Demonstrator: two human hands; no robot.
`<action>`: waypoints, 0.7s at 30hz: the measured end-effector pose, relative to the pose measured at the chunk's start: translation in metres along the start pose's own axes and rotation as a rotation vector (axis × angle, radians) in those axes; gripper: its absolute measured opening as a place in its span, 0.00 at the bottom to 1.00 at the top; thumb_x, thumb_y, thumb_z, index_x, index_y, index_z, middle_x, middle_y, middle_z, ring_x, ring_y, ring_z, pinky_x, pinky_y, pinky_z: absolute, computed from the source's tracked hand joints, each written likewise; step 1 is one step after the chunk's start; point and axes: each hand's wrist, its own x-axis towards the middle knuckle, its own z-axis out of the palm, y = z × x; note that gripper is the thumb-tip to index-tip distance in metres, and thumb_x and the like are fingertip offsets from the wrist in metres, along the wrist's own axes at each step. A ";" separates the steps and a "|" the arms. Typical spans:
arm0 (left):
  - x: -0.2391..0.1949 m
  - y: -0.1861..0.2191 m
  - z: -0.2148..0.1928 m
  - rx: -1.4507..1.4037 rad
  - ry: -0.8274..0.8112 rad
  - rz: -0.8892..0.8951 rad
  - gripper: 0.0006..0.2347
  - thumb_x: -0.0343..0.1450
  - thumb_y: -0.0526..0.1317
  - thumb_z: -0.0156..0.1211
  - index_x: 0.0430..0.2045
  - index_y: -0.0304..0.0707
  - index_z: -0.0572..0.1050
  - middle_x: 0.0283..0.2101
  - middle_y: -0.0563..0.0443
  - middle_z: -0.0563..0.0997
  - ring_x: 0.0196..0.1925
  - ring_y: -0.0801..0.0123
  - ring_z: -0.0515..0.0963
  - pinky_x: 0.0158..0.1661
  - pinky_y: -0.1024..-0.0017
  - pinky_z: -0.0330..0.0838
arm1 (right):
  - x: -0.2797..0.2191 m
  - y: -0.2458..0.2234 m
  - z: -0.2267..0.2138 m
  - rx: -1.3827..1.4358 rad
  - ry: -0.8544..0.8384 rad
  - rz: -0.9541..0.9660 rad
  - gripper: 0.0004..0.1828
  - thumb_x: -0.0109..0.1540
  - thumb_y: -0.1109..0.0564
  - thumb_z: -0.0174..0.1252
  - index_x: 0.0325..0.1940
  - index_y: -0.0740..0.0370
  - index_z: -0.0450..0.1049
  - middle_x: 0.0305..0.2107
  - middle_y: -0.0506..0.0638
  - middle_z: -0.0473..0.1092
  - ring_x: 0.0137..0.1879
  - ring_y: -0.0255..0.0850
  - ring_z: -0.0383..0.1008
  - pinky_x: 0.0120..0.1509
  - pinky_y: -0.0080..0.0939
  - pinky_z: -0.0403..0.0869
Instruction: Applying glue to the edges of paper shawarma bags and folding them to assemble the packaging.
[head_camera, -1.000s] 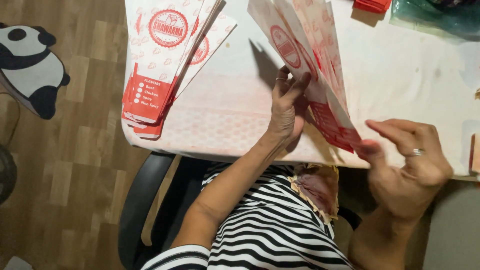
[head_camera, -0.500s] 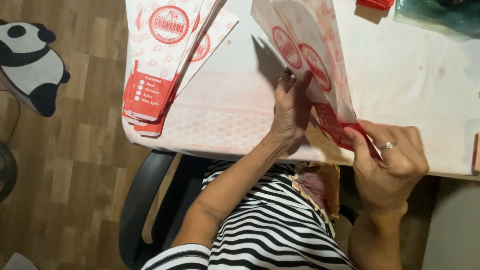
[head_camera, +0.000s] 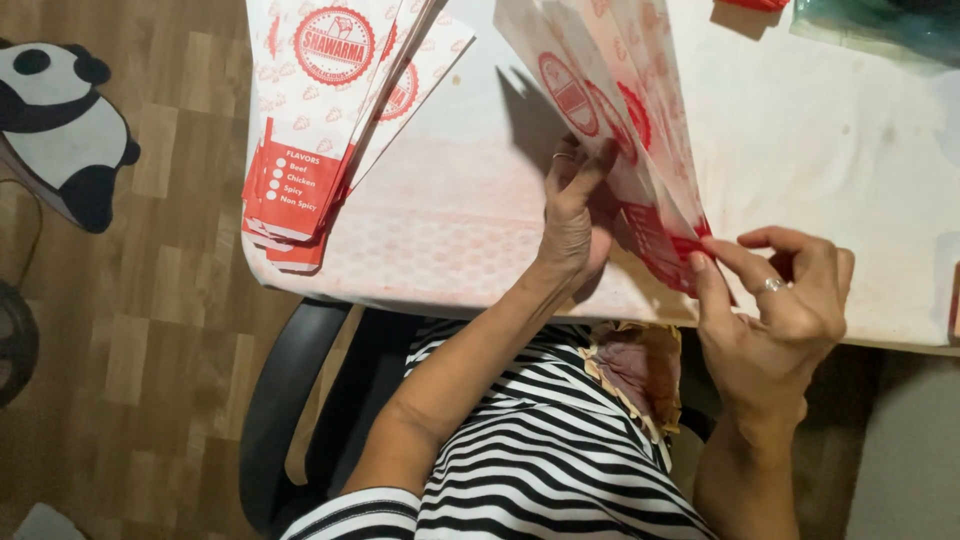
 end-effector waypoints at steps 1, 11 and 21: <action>0.000 0.001 0.001 -0.020 0.014 -0.012 0.20 0.63 0.40 0.78 0.46 0.38 0.75 0.49 0.46 0.82 0.53 0.58 0.78 0.56 0.61 0.76 | -0.001 0.003 0.001 -0.046 -0.022 -0.003 0.10 0.68 0.66 0.78 0.52 0.66 0.86 0.47 0.63 0.71 0.52 0.58 0.67 0.56 0.54 0.65; -0.007 -0.006 -0.002 -0.186 -0.129 -0.039 0.14 0.71 0.35 0.72 0.49 0.39 0.77 0.52 0.49 0.82 0.54 0.60 0.78 0.51 0.61 0.77 | -0.009 0.010 0.029 0.096 -0.115 0.101 0.44 0.63 0.59 0.75 0.76 0.73 0.58 0.61 0.74 0.68 0.62 0.63 0.74 0.67 0.54 0.74; 0.005 0.089 -0.011 0.147 -0.060 0.080 0.31 0.56 0.23 0.71 0.55 0.36 0.68 0.43 0.42 0.79 0.43 0.59 0.79 0.41 0.63 0.81 | -0.017 0.091 -0.004 0.223 -0.116 0.203 0.17 0.63 0.80 0.60 0.55 0.75 0.80 0.42 0.61 0.77 0.44 0.42 0.75 0.52 0.38 0.75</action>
